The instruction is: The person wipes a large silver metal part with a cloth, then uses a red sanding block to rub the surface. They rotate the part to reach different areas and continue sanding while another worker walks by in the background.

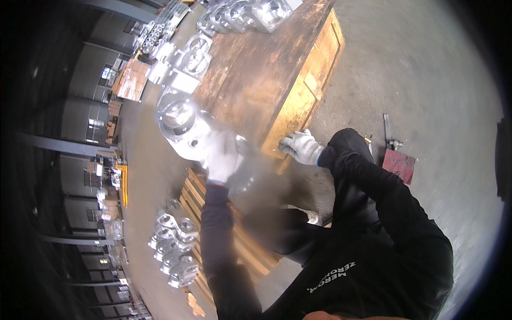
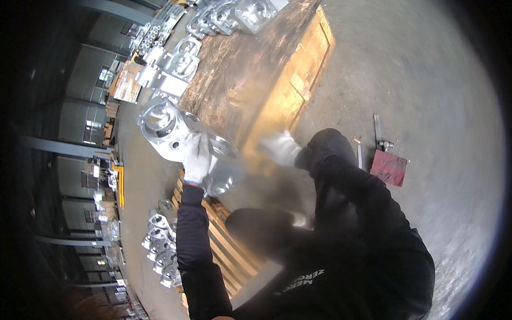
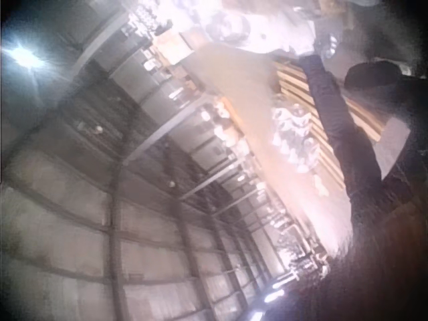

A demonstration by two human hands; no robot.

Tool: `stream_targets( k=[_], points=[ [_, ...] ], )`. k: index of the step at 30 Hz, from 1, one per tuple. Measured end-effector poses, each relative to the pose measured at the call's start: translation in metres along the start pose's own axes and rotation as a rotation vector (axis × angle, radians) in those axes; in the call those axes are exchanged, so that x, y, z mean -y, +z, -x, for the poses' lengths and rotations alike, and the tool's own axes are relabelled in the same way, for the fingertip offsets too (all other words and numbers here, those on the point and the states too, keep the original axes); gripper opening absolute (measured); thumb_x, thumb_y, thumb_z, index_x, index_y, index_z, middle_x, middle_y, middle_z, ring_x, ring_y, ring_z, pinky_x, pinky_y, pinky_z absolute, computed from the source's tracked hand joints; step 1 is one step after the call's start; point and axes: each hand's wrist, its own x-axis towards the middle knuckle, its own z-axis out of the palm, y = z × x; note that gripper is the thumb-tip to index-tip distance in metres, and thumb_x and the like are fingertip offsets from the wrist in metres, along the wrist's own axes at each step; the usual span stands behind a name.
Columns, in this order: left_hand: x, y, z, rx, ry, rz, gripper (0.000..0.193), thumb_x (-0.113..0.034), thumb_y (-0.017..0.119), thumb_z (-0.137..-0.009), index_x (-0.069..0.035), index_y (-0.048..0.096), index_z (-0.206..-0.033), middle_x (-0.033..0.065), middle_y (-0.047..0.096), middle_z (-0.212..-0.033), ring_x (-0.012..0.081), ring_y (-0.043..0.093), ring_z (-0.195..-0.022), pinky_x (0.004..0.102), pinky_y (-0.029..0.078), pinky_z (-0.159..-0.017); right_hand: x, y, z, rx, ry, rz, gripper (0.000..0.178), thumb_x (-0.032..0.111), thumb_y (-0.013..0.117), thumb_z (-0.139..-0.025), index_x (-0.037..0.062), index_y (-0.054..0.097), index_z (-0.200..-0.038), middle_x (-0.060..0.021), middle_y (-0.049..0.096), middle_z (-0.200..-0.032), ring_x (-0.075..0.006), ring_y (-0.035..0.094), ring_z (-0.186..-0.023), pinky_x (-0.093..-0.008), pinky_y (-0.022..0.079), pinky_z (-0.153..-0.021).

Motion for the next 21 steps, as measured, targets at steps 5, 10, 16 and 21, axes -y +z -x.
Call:
stream_targets(
  k=[5,10,16,21],
  points=[
    [0.012,-0.003,0.012,-0.008,0.194,0.219,0.008,0.003,0.058,-0.087,0.004,0.066,-0.086,0.0189,0.066,-0.087,0.0385,0.064,-0.086,0.0422,0.051,-0.08,0.001,0.048,-0.009,0.079,0.177,-0.629,0.036,0.016,0.052,-0.111,0.0029,0.058,-0.144,-0.0192,0.068,-0.139,-0.0285,0.06,-0.136,-0.0357,0.05,-0.112],
    [0.022,0.003,0.016,0.004,0.175,0.304,0.013,0.01,0.062,-0.079,0.005,0.068,-0.089,0.0168,0.067,-0.091,0.0346,0.065,-0.089,0.039,0.051,-0.08,0.019,0.102,-0.019,0.055,0.269,-0.934,0.044,0.02,0.051,-0.112,-0.0006,0.051,-0.151,-0.0188,0.062,-0.147,-0.0264,0.061,-0.132,-0.0387,0.048,-0.112],
    [0.023,0.005,0.017,-0.036,0.173,0.315,0.021,0.013,0.063,-0.075,0.004,0.069,-0.094,0.0161,0.068,-0.093,0.0347,0.065,-0.092,0.0392,0.05,-0.086,0.024,0.125,-0.023,0.05,0.366,-1.138,0.044,0.03,0.053,-0.112,0.0019,0.057,-0.145,-0.0236,0.064,-0.141,-0.0342,0.062,-0.133,-0.0433,0.047,-0.113],
    [0.022,0.003,0.015,-0.027,0.185,0.298,0.016,0.007,0.064,-0.077,0.003,0.069,-0.092,0.0162,0.068,-0.092,0.0359,0.065,-0.092,0.0417,0.05,-0.089,0.02,0.158,-0.033,0.016,0.369,-1.154,0.043,0.028,0.055,-0.11,0.0,0.057,-0.142,-0.0245,0.066,-0.136,-0.0352,0.064,-0.128,-0.0452,0.05,-0.108]
  ],
)
